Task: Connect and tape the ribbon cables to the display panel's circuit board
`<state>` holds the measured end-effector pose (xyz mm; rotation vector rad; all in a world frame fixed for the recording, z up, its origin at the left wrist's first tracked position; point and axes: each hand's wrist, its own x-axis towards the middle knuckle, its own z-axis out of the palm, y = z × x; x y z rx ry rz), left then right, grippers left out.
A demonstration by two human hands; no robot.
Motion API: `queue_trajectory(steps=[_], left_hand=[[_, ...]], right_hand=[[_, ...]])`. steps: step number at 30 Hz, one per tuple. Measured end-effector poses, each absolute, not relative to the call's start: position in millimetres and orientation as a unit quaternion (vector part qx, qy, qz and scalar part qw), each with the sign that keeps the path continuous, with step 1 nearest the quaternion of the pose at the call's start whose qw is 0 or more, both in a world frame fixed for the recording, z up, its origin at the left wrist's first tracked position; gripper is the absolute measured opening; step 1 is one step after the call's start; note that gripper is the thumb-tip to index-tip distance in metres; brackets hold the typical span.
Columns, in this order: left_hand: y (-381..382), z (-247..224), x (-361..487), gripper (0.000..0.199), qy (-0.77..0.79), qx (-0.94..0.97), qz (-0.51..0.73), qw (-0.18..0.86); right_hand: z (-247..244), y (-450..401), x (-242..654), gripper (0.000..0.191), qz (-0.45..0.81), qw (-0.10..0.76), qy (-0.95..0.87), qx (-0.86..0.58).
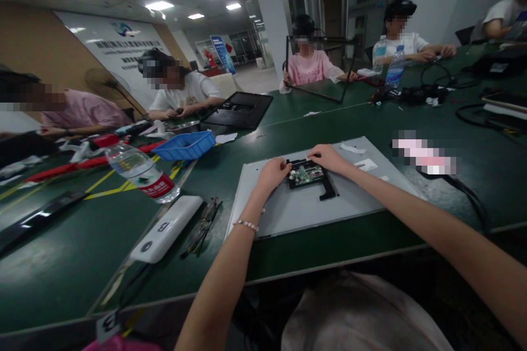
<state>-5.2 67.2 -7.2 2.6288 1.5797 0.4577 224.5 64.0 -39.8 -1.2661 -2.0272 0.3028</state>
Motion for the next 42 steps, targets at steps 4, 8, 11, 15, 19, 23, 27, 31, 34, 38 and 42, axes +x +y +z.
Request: queue_trajectory(steps=[4,8,11,15,19,23,27,31,34,38,42], left_hand=[[67.8,-7.0,-5.3,0.028,0.511,0.847,0.147,0.023],[66.6,-6.0,-5.6,0.029,0.504,0.852,0.140,0.018],[65.0,-4.6,-5.8,0.029,0.497,0.857,0.138,0.011],[63.1,-3.7,-6.7,0.029,0.493,0.858,0.143,0.002],[61.9,-3.0,-7.0,0.027,0.498,0.852,0.164,-0.002],[60.5,0.5,-5.6,0.026,0.495,0.848,0.191,-0.004],[58.4,4.1,-4.9,0.027,0.490,0.846,0.209,0.002],[56.2,7.1,-5.3,0.025,0.499,0.839,0.220,0.002],[55.7,9.9,-5.3,0.026,0.512,0.829,0.225,-0.013],[56.4,12.6,-5.2,0.028,0.518,0.826,0.220,-0.029],[56.3,13.5,-5.9,0.027,0.506,0.833,0.222,-0.032]], right_hand=[[-39.7,62.9,223.7,0.020,0.114,0.362,-0.788,-0.484],[-40.6,62.3,223.8,0.020,0.116,0.362,-0.786,-0.487],[-40.3,60.9,224.9,0.022,0.124,0.373,-0.782,-0.484],[-33.4,55.8,229.5,0.024,0.125,0.396,-0.776,-0.475],[-19.3,49.2,246.8,0.026,0.100,0.399,-0.768,-0.491],[-5.7,42.5,283.4,0.028,0.069,0.340,-0.753,-0.559],[-0.9,38.8,325.0,0.032,0.066,0.243,-0.707,-0.660],[-2.2,38.0,350.2,0.034,0.081,0.119,-0.649,-0.747],[-2.6,37.5,356.0,0.038,0.111,0.063,-0.612,-0.781],[-3.2,38.4,354.3,0.029,0.165,0.068,-0.613,-0.769],[2.0,36.7,348.2,0.019,0.225,0.142,-0.622,-0.736]])
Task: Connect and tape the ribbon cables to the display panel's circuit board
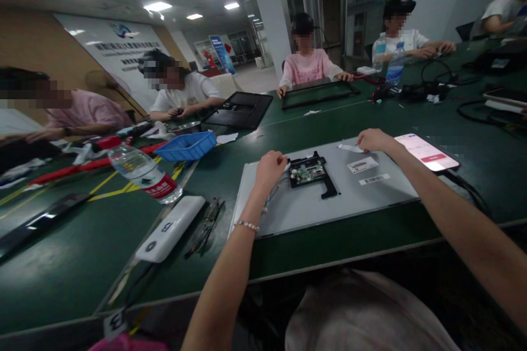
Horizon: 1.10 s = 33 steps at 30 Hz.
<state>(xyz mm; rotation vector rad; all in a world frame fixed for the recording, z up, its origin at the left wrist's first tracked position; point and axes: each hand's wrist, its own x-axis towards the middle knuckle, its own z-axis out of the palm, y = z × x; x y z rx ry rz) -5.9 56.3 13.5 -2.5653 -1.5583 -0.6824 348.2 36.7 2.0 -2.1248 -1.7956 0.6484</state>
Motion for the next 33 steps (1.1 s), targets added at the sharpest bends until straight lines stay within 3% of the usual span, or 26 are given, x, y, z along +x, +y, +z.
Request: queue_trajectory(steps=[4,6,11,14,17,21,28,33], left_hand=[[55.3,16.6,-5.7,0.031,-0.503,-0.826,-0.253,0.028],[54.0,19.7,-3.7,0.034,-0.498,-0.823,-0.273,0.017],[39.0,28.9,13.0,0.026,-0.418,-0.849,-0.308,-0.099],[20.4,32.9,28.1,0.024,-0.341,-0.874,-0.263,-0.224],[3.2,36.4,39.2,0.024,-0.291,-0.896,-0.200,-0.271],[-7.0,39.7,44.6,0.029,-0.265,-0.921,-0.118,-0.260],[-6.8,31.5,48.8,0.033,-0.235,-0.958,-0.070,-0.148],[-11.7,32.2,51.4,0.042,-0.230,-0.966,-0.040,-0.113]], right_hand=[[23.5,23.4,338.5,0.026,0.354,0.286,-0.635,-0.624],[36.0,14.5,332.0,0.034,0.410,0.295,-0.660,-0.556],[45.5,2.7,311.3,0.038,0.472,0.183,-0.732,-0.456],[37.2,4.4,299.8,0.035,0.477,0.128,-0.756,-0.428],[28.7,7.8,293.3,0.034,0.474,0.090,-0.770,-0.418],[23.2,10.1,291.1,0.034,0.461,0.060,-0.788,-0.405],[19.7,11.7,288.8,0.038,0.443,0.053,-0.808,-0.384],[23.1,12.9,290.2,0.030,0.399,0.092,-0.812,-0.416]])
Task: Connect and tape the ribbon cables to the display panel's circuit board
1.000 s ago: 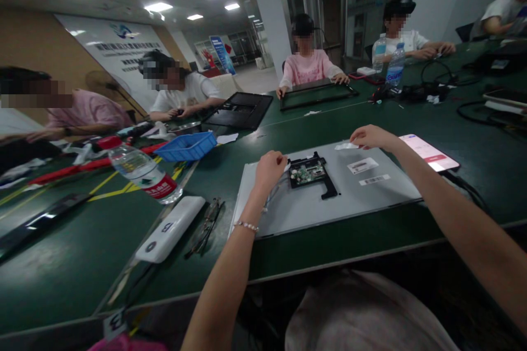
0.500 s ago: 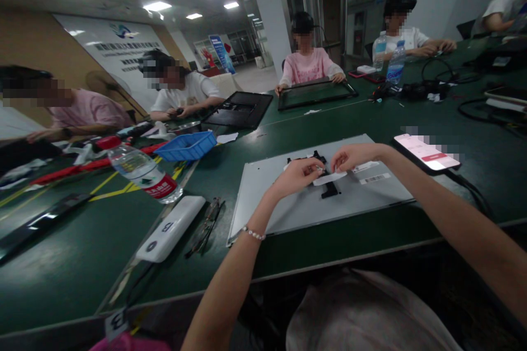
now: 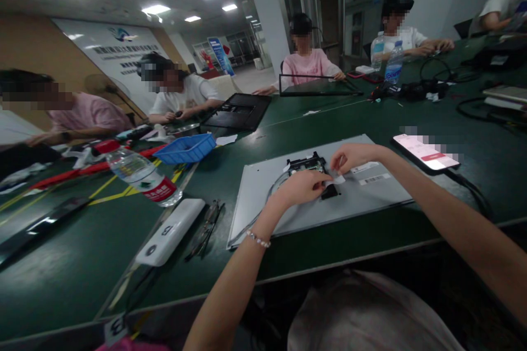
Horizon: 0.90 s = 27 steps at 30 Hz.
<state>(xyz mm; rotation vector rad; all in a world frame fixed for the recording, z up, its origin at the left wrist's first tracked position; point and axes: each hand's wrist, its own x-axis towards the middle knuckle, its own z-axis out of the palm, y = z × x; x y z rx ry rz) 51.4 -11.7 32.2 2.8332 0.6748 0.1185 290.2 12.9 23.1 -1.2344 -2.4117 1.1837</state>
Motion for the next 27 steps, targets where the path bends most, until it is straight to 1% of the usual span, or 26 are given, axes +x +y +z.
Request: queue_trajectory(steps=[2,6,8,14,20,24,27], left_hand=[[-13.3,34.3,51.9,0.045,0.237,0.965,0.031,0.109],[-13.6,35.0,52.0,0.046,0.244,0.964,0.019,0.101],[-13.0,34.3,51.6,0.047,0.248,0.963,0.021,0.099],[-13.4,36.1,49.4,0.046,0.258,0.958,0.020,0.122],[-12.0,35.7,47.2,0.045,0.241,0.958,0.045,0.148],[-5.1,36.0,42.5,0.043,0.276,0.941,0.096,0.170],[6.9,35.0,34.3,0.037,0.334,0.917,0.158,0.151]], right_hand=[[26.6,9.9,289.1,0.025,0.403,0.099,-0.810,-0.415],[30.8,2.2,282.6,0.020,0.463,0.044,-0.806,-0.366],[29.6,1.4,280.0,0.018,0.468,0.031,-0.802,-0.370],[20.9,6.3,278.4,0.020,0.463,0.034,-0.795,-0.392],[26.7,1.7,279.6,0.022,0.472,0.031,-0.788,-0.394],[28.8,4.4,286.2,0.027,0.467,0.068,-0.778,-0.414],[25.7,10.4,289.8,0.032,0.420,0.120,-0.776,-0.455]])
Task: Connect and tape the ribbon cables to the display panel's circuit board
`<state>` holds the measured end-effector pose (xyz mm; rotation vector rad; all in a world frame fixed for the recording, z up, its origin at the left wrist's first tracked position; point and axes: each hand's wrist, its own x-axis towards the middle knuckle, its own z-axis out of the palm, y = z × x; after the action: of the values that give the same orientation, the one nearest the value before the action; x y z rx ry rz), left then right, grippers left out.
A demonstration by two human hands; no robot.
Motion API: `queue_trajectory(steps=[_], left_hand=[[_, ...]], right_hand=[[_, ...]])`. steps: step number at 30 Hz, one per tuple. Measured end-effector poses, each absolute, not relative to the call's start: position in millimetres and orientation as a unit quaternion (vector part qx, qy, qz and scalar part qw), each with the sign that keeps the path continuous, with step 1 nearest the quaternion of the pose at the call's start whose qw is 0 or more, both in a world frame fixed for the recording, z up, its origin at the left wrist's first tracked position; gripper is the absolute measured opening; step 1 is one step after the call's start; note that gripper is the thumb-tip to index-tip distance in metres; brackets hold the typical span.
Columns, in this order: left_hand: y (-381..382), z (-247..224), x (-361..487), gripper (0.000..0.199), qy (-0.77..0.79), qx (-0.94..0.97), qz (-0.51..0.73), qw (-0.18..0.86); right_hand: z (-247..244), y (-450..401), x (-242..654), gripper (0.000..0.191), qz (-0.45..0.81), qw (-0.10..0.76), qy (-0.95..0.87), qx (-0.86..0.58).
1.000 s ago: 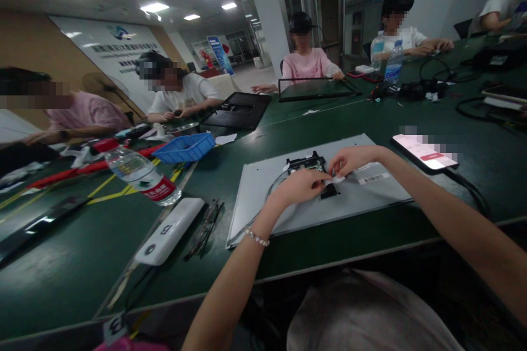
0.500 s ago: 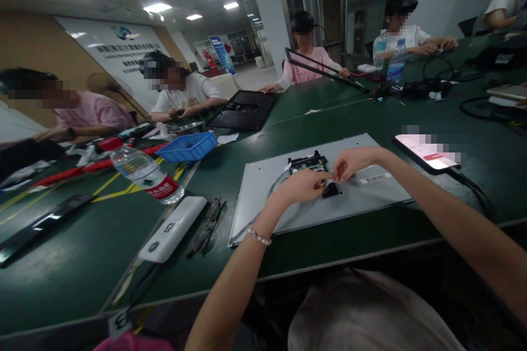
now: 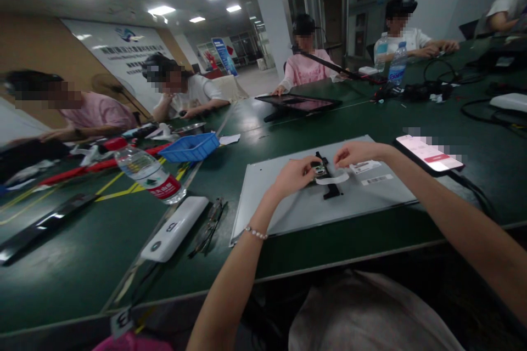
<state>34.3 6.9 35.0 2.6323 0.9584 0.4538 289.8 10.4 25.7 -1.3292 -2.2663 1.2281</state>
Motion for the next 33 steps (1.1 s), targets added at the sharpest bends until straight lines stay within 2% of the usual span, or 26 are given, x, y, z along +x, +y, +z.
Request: queue_trajectory(steps=[3,7,11,15,19,22,24,29,33], left_hand=[[22.8,30.6,21.8,0.031,0.396,0.883,0.230,0.107],[41.6,22.4,3.8,0.023,0.483,0.826,0.286,0.050],[50.8,17.5,-8.0,0.018,0.538,0.789,0.298,0.021],[54.9,13.8,-12.2,0.015,0.550,0.783,0.290,0.018],[58.3,7.3,-13.5,0.015,0.556,0.796,0.241,0.011],[59.3,2.2,-12.8,0.020,0.552,0.806,0.213,0.023],[59.8,-0.9,-11.8,0.023,0.546,0.812,0.201,0.044],[64.4,-7.4,-9.7,0.025,0.536,0.822,0.183,0.064],[67.2,-9.4,-9.0,0.023,0.543,0.817,0.178,0.075]], right_hand=[[22.8,13.0,290.6,0.038,0.376,0.142,-0.780,-0.480],[23.9,7.6,288.6,0.045,0.424,0.075,-0.777,-0.459],[28.2,1.5,285.4,0.039,0.455,0.043,-0.768,-0.450],[31.0,3.6,288.9,0.035,0.481,0.059,-0.766,-0.422],[27.3,12.9,303.0,0.037,0.474,0.147,-0.743,-0.448],[14.0,23.9,316.2,0.036,0.410,0.242,-0.699,-0.534],[-0.3,32.4,324.5,0.032,0.344,0.271,-0.672,-0.597],[-34.6,47.8,339.0,0.022,0.121,0.239,-0.674,-0.688],[-42.5,50.0,340.4,0.022,0.014,0.258,-0.677,-0.690]])
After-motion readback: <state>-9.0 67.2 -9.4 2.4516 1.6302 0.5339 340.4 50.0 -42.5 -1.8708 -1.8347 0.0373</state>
